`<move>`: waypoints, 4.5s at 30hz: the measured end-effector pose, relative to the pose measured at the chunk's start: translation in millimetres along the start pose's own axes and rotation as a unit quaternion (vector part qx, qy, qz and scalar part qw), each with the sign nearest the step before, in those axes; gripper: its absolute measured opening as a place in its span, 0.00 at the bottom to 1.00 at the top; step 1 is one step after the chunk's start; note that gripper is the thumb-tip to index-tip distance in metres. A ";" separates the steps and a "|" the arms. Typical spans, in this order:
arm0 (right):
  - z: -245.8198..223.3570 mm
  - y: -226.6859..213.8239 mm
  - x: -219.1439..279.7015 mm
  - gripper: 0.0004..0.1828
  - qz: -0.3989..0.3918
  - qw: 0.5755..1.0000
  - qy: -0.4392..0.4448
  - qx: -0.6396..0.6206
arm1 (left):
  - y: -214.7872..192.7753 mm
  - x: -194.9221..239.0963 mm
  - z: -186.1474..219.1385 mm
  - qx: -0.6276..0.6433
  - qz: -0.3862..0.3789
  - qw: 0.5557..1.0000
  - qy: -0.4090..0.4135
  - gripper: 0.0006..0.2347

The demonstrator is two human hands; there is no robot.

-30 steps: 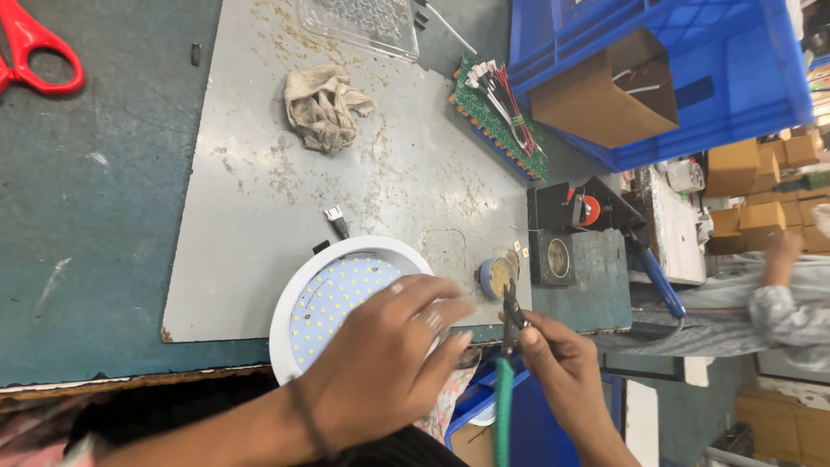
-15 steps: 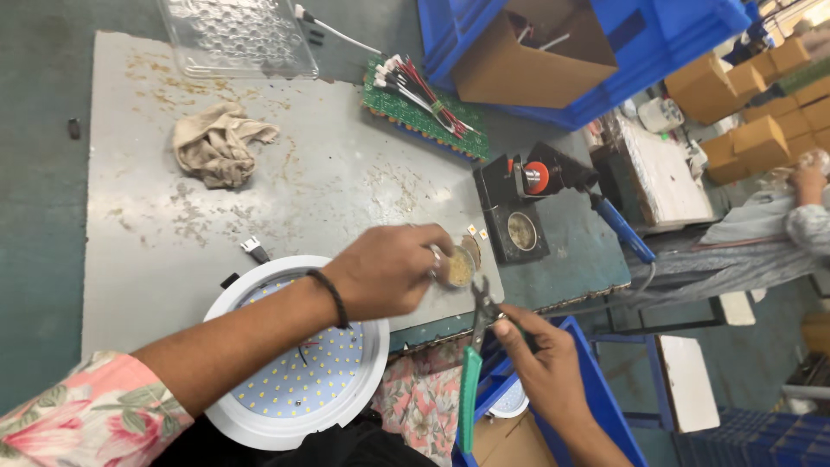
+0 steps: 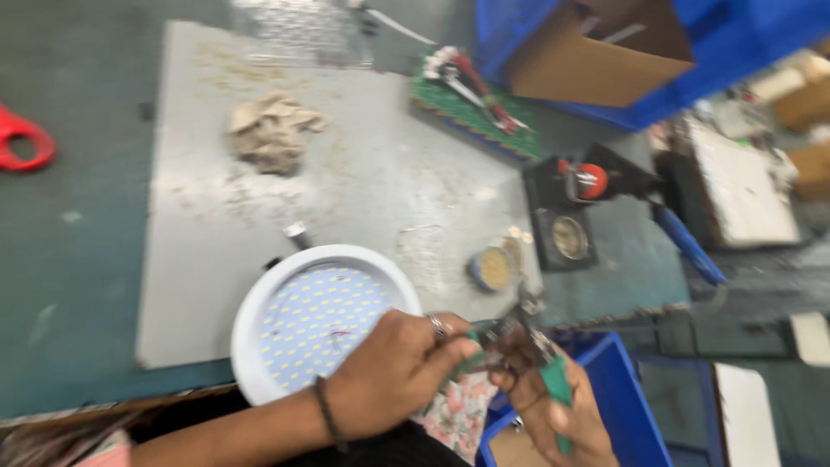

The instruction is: The person solders small LED components onto a circular LED panel using a soldering iron and solder paste. They also use pliers to trim excess wire leads and move completed panels aside.

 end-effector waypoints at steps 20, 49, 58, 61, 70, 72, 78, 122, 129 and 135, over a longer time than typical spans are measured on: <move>26.6 71.9 -19.1 0.51 -0.101 0.947 0.294 0.083 | -97.3 84.4 10.9 -0.344 0.206 0.906 0.134 0.08; 54.0 102.7 -24.9 0.50 -0.131 0.811 0.459 0.338 | -96.1 70.2 -17.6 -0.364 0.172 0.910 0.096 0.07; 30.6 138.7 -54.3 0.41 -0.222 0.717 0.329 0.573 | -96.2 70.2 -17.9 -0.361 0.167 0.912 0.098 0.07; 27.5 141.5 -57.4 0.42 -0.218 0.687 0.340 0.604 | -96.4 70.2 -17.2 -0.361 0.166 0.912 0.100 0.06; 32.1 133.3 -53.6 0.42 -0.187 0.667 0.385 0.610 | -96.6 71.3 -15.3 -0.356 0.165 0.913 0.111 0.06; 32.6 131.2 -55.3 0.42 -0.178 0.699 0.351 0.597 | -95.7 71.2 -15.5 -0.360 0.165 0.911 0.112 0.07; 46.8 111.4 -41.1 0.40 -0.092 0.858 0.281 0.420 | -91.9 68.4 -18.2 -0.390 0.149 0.903 0.098 0.07; -33.0 146.0 -215.9 0.42 -0.047 0.805 -0.218 0.549 | -102.0 67.3 5.8 -0.464 0.227 0.852 0.087 0.06; 19.1 126.0 -111.9 0.38 0.073 0.933 -0.156 0.317 | -125.1 54.6 6.8 -0.494 0.285 0.820 0.048 0.07; 36.1 141.0 -85.8 0.41 0.126 0.877 -0.204 0.416 | -120.0 57.3 -1.1 -0.477 0.286 0.830 0.041 0.08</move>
Point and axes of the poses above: each hand's wrist, its own x-axis away from the middle knuckle, its own y-axis out of the palm, z = x × y, the point moved 9 cm from there along -x, towards the middle knuckle, and after that the axes turned 9 degrees about x, right-handed, at the moved point
